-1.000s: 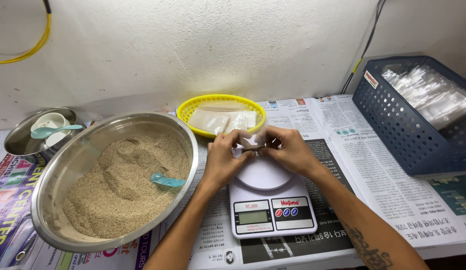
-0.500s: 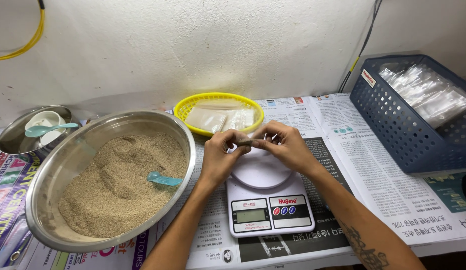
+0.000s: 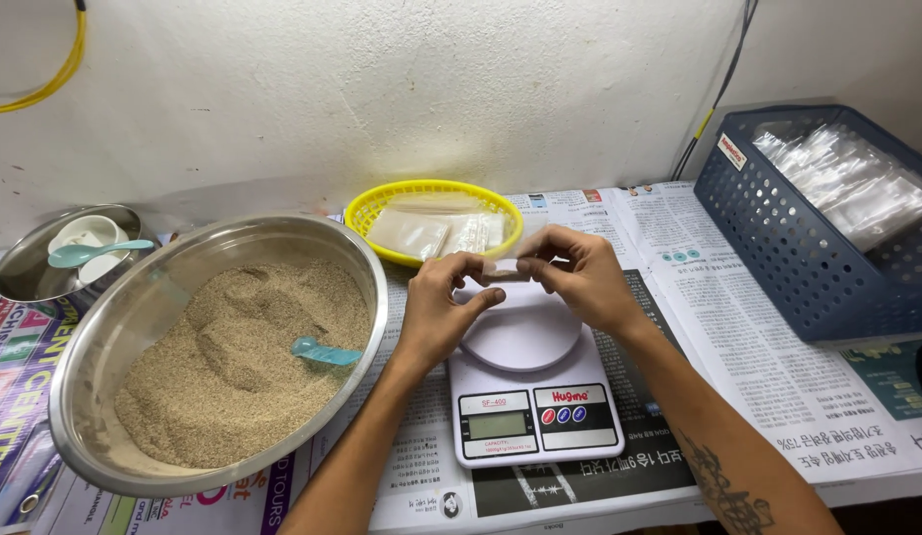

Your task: Filling small plastic bags with powder, weighing them on a scale, and sealing them.

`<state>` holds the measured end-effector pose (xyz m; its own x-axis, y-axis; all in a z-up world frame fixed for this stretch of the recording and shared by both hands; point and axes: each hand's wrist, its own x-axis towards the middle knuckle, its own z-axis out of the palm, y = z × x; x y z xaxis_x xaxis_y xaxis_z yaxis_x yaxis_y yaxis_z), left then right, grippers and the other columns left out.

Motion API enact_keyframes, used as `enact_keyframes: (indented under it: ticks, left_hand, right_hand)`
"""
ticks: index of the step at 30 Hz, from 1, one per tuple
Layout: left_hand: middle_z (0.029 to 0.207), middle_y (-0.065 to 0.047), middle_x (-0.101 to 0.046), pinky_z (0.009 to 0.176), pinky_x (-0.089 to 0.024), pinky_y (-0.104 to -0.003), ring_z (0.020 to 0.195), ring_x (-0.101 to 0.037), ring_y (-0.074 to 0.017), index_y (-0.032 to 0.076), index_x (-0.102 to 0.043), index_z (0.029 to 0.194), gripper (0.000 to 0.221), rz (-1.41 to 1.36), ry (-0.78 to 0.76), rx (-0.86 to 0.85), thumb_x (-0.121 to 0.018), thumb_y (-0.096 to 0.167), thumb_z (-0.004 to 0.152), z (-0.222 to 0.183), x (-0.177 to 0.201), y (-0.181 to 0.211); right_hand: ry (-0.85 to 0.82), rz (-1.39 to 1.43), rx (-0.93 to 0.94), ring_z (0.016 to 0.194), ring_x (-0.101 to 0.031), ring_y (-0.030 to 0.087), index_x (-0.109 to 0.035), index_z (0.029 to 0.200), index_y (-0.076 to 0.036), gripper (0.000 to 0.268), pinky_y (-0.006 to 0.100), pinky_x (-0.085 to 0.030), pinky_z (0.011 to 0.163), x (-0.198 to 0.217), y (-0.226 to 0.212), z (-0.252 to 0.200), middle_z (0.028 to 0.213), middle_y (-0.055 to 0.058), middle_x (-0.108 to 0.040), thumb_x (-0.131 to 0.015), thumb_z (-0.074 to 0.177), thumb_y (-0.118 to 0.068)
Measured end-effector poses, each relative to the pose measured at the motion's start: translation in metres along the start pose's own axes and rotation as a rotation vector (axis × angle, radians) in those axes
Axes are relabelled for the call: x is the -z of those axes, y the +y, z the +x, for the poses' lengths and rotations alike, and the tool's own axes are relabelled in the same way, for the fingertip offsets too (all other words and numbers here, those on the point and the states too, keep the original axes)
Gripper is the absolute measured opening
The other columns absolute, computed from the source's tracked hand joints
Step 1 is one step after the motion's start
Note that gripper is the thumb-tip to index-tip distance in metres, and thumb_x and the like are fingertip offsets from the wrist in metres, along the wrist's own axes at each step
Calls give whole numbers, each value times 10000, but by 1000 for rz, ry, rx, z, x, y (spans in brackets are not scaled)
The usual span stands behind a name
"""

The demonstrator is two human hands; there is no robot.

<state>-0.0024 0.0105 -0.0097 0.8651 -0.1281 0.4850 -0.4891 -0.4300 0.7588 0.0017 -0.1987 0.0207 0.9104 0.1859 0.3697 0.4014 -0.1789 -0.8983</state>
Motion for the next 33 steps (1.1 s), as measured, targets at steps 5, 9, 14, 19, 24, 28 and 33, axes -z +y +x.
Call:
enact_keyframes:
  ticks: [5, 9, 14, 19, 24, 28, 33]
  left_hand:
    - [795, 52, -747, 795, -493, -338, 805, -619, -184, 221, -743, 978, 318, 29, -8, 0, -873, 403, 753, -1, -3, -9]
    - [825, 78, -731, 812, -453, -329, 841, -605, -168, 238, -735, 993, 322, 34, -17, 25, -876, 387, 745, -1, 0, -3]
    - [841, 93, -731, 820, -441, -338, 852, -609, -167, 263, -733, 1013, 339, 76, -40, 41, -862, 441, 755, -1, 1, -5]
    - [862, 83, -737, 819, -438, -347, 861, -613, -175, 264, -735, 1023, 346, 88, -48, 41, -870, 426, 750, -2, 4, 2]
    - [899, 78, -743, 834, -435, -359, 886, -619, -183, 279, -743, 1039, 353, 86, -70, 49, -864, 431, 743, -4, 5, 7]
    - [886, 84, -745, 840, -441, -355, 890, -624, -183, 288, -748, 1033, 330, 93, -66, 67, -845, 461, 769, -1, 5, 3]
    - [847, 115, -744, 836, -435, -330, 872, -614, -156, 301, -742, 1025, 250, 86, -94, 58, -828, 338, 793, -2, -2, -10]
  right_hand:
    - [-70, -97, -34, 739, -653, 143, -773, 941, -22, 155, 266, -593, 622, -3, -5, -1, 784, 106, -750, -837, 801, -28]
    - [-7, -19, -8, 725, -629, 111, -765, 962, -33, 128, 224, -583, 588, 2, 5, 0, 754, 78, -714, -820, 846, -35]
    - [-83, -92, -30, 704, -640, 146, -752, 948, -20, 177, 252, -582, 577, 3, -8, -2, 755, 101, -727, -837, 792, -11]
    - [-18, -21, -10, 674, -653, 133, -749, 919, -21, 85, 237, -588, 556, 2, -8, -3, 707, 84, -697, -774, 855, 28]
    - [-132, -250, -20, 701, -687, 177, -767, 917, -52, 120, 309, -601, 588, -3, -6, -4, 765, 118, -757, -799, 809, -12]
    - [-54, -166, -12, 706, -654, 138, -762, 967, -55, 117, 261, -585, 602, 3, -16, -2, 777, 93, -749, -767, 861, -6]
    - [-121, -218, -15, 760, -645, 206, -687, 1155, -30, 459, 328, -585, 643, -9, -24, -10, 951, 151, -757, -889, 747, -92]
